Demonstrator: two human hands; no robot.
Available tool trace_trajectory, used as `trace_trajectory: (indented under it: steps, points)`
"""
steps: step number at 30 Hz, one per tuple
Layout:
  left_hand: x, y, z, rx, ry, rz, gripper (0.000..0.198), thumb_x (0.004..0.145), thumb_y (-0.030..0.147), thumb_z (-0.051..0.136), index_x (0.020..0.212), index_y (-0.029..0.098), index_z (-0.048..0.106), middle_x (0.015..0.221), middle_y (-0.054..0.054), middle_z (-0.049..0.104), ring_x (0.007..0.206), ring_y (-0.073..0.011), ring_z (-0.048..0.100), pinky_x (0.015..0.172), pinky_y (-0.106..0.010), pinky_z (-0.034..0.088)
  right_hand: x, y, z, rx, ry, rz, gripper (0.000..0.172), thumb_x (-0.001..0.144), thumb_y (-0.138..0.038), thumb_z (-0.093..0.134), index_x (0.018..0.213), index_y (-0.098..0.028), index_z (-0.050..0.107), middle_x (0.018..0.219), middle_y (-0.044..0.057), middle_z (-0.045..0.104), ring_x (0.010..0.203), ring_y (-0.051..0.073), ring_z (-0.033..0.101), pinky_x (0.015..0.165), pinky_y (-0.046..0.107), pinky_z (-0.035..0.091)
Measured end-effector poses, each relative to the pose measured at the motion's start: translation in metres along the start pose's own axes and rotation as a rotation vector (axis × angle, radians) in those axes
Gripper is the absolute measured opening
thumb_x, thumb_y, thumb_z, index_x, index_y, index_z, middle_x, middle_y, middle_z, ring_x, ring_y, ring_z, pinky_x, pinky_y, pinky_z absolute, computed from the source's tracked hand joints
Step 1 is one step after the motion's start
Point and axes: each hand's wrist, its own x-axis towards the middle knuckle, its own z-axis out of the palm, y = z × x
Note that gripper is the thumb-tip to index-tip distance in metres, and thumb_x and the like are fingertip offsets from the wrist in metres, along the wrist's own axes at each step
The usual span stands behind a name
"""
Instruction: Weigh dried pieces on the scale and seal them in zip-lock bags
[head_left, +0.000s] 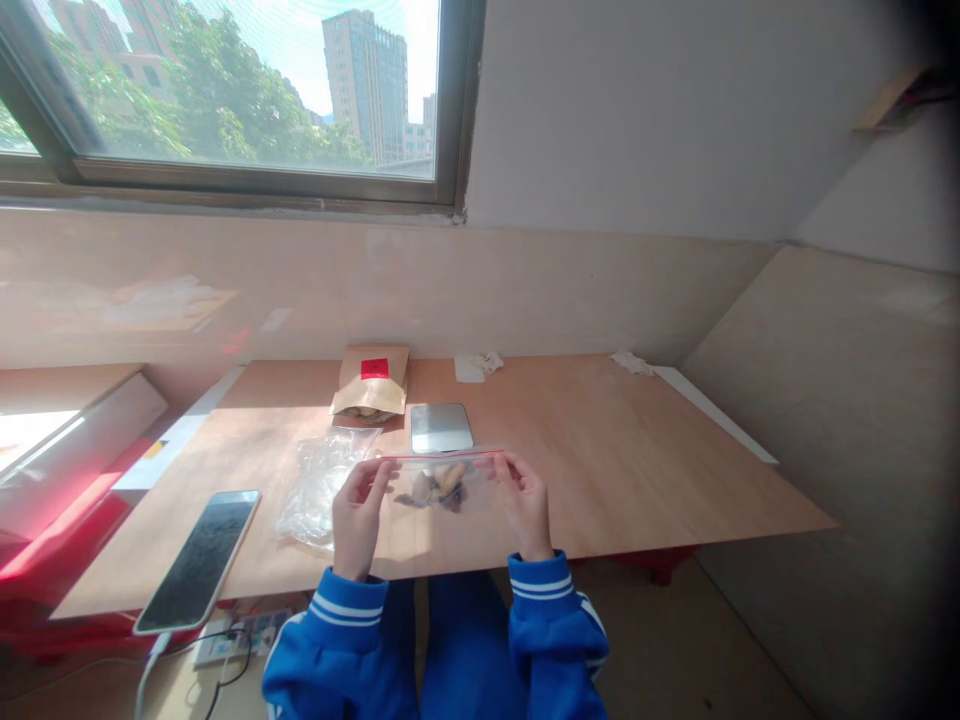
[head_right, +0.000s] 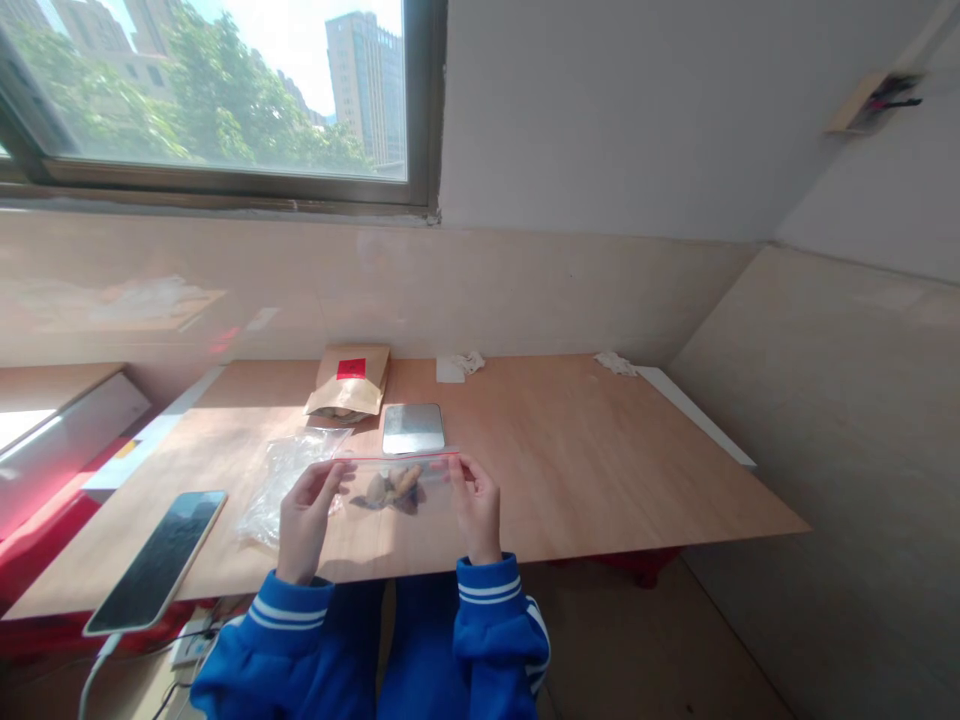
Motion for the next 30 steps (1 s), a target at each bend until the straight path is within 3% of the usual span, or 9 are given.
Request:
trace_trajectory:
  steps: [8, 15, 20, 26, 30]
  points:
    - [-0.002, -0.005, 0.008, -0.026, 0.057, 0.044, 0.024, 0.08, 0.038, 0.06, 0.088, 0.016, 0.063, 0.085, -0.004, 0.065, 0.075, -0.0155, 0.061, 0.066, -0.027, 0.049, 0.001, 0.006, 0.0, -0.037, 0.055, -0.092, 0.035, 0.085, -0.049, 0.052, 0.084, -0.018, 0.067, 0.087, 0.007, 0.07, 0.087, 0.021, 0.062, 0.083, 0.035, 0.045]
    - [-0.003, -0.004, 0.012, -0.044, 0.039, 0.064, 0.023, 0.08, 0.039, 0.06, 0.085, 0.017, 0.061, 0.081, -0.003, 0.063, 0.08, -0.0159, 0.059, 0.072, -0.027, 0.048, -0.001, 0.004, 0.004, 0.116, 0.01, 0.015, 0.034, 0.086, -0.05, 0.051, 0.092, -0.018, 0.062, 0.091, 0.006, 0.067, 0.086, 0.019, 0.061, 0.079, 0.031, 0.045]
    - [-0.002, -0.007, 0.011, -0.073, 0.035, 0.031, 0.025, 0.073, 0.037, 0.068, 0.085, 0.017, 0.06, 0.084, -0.003, 0.062, 0.082, -0.0166, 0.059, 0.07, -0.026, 0.049, -0.001, 0.003, 0.009, 0.101, -0.04, 0.014, 0.033, 0.08, -0.048, 0.06, 0.093, -0.019, 0.062, 0.097, 0.006, 0.067, 0.088, 0.019, 0.06, 0.079, 0.03, 0.045]
    - [0.001, -0.008, 0.003, -0.029, 0.016, -0.04, 0.025, 0.072, 0.039, 0.068, 0.084, 0.017, 0.063, 0.079, -0.002, 0.063, 0.075, -0.0151, 0.059, 0.065, -0.025, 0.049, 0.002, 0.007, 0.012, 0.088, -0.044, 0.0, 0.026, 0.078, -0.043, 0.063, 0.088, -0.018, 0.064, 0.087, 0.003, 0.066, 0.08, 0.017, 0.059, 0.073, 0.028, 0.045]
    - [0.003, -0.01, -0.003, 0.03, 0.031, -0.031, 0.024, 0.072, 0.039, 0.068, 0.083, 0.017, 0.064, 0.079, -0.002, 0.064, 0.074, -0.015, 0.058, 0.066, -0.025, 0.047, 0.003, 0.008, 0.014, 0.068, 0.015, -0.051, 0.024, 0.077, -0.041, 0.065, 0.082, -0.018, 0.064, 0.088, 0.004, 0.065, 0.08, 0.017, 0.059, 0.071, 0.027, 0.045]
